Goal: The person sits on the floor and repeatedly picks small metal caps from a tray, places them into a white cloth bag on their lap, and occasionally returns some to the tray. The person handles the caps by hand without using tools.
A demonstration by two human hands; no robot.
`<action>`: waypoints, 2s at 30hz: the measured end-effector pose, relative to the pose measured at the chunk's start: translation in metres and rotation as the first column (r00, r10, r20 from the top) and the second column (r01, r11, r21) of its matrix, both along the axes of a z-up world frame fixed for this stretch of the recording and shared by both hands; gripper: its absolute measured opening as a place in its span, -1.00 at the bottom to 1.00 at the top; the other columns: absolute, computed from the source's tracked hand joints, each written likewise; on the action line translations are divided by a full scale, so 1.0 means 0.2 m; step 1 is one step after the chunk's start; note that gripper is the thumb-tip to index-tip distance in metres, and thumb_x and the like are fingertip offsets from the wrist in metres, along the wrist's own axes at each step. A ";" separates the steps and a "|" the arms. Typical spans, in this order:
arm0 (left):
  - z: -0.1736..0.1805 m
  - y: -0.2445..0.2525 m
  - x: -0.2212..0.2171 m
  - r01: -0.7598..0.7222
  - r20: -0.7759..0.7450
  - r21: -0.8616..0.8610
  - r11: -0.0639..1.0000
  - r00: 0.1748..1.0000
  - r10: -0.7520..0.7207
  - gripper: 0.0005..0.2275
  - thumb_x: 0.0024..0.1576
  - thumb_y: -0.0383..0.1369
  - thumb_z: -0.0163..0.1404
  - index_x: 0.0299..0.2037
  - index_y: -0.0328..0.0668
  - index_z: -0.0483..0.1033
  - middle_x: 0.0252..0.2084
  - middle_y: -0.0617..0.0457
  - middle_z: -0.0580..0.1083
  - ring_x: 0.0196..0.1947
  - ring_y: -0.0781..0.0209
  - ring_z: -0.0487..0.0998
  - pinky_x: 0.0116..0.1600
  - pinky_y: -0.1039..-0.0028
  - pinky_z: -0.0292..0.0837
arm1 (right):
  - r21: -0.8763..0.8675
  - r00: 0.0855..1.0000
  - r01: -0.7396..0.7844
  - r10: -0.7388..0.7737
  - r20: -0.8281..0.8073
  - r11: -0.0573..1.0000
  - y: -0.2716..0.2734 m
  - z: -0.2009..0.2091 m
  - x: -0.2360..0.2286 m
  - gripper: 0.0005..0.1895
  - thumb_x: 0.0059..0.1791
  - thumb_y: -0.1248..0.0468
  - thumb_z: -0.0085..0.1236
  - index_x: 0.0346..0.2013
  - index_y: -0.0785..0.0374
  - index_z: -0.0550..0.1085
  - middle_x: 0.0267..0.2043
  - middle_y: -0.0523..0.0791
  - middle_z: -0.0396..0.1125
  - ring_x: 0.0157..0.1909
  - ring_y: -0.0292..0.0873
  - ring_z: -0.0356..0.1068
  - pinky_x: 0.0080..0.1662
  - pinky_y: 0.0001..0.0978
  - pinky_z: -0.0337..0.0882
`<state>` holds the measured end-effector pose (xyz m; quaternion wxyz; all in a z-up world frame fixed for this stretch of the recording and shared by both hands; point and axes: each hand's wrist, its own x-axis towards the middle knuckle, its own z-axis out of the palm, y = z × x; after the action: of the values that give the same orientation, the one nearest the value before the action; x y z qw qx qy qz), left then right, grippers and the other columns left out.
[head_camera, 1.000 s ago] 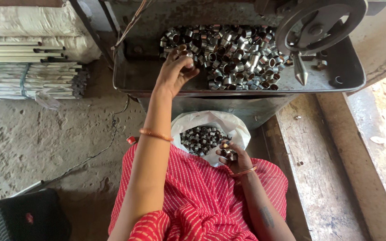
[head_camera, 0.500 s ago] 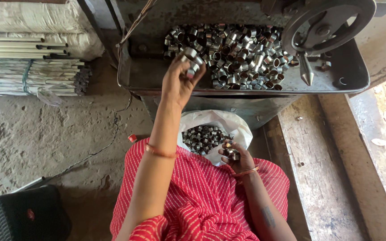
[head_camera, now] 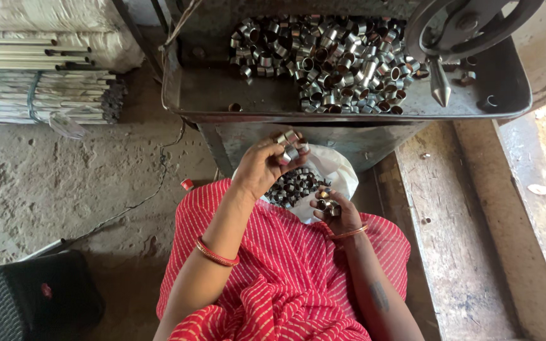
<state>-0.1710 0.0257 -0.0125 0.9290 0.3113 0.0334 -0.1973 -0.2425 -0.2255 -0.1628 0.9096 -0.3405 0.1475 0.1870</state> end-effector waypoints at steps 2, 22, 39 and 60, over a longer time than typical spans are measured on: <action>-0.12 0.01 0.00 0.059 0.018 0.090 0.994 0.998 -0.061 -0.61 0.18 -0.59 -0.13 0.25 -0.49 0.34 0.11 -0.39 0.48 -0.07 -0.19 0.62 -0.11 0.38 0.61 | 0.001 1.000 0.005 -0.005 0.006 1.000 -0.01 -0.01 0.00 -0.61 0.08 0.19 0.03 0.08 0.44 0.39 -0.10 0.03 0.40 -0.09 0.02 0.50 -0.25 -0.27 0.64; -0.31 -0.26 -0.15 -0.351 0.508 0.827 0.439 0.801 -0.316 -0.54 0.18 -0.19 0.12 0.23 -0.25 0.45 0.24 -0.17 0.49 0.22 -0.01 0.52 0.29 0.28 0.43 | 0.227 0.998 0.016 -0.029 0.053 0.974 0.11 0.04 0.01 -0.58 0.15 0.10 -0.08 0.18 0.33 0.40 0.21 0.08 0.38 0.21 0.17 0.40 0.04 0.15 0.50; 0.14 0.22 0.64 -0.337 0.279 0.843 -0.420 0.940 -0.194 -0.28 -0.08 -0.05 0.39 0.20 -0.24 0.34 0.23 -0.30 0.30 0.19 -0.28 0.43 0.25 0.02 0.41 | -0.818 0.892 0.327 0.132 0.433 0.474 0.09 0.34 0.25 -0.54 -0.01 0.24 0.07 0.21 0.16 0.42 0.15 -0.06 0.36 0.01 -0.10 0.47 -0.03 -0.19 0.53; -0.02 0.16 0.95 -0.487 0.439 0.770 -0.413 0.873 -0.212 -0.25 -0.14 -0.45 0.34 0.32 0.08 0.28 0.31 -0.31 0.11 0.17 -0.35 0.35 0.08 0.14 0.52 | -0.880 0.888 0.343 0.419 0.189 -0.330 -0.51 0.84 1.01 -0.41 -0.11 0.13 0.41 0.14 0.11 0.36 0.19 0.11 0.27 0.16 0.22 0.38 0.13 -0.01 0.42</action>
<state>0.0188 0.0584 -0.0170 0.2399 0.9626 0.0275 0.1230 -0.0399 -0.3270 0.0062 0.2320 -0.9703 0.0056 -0.0681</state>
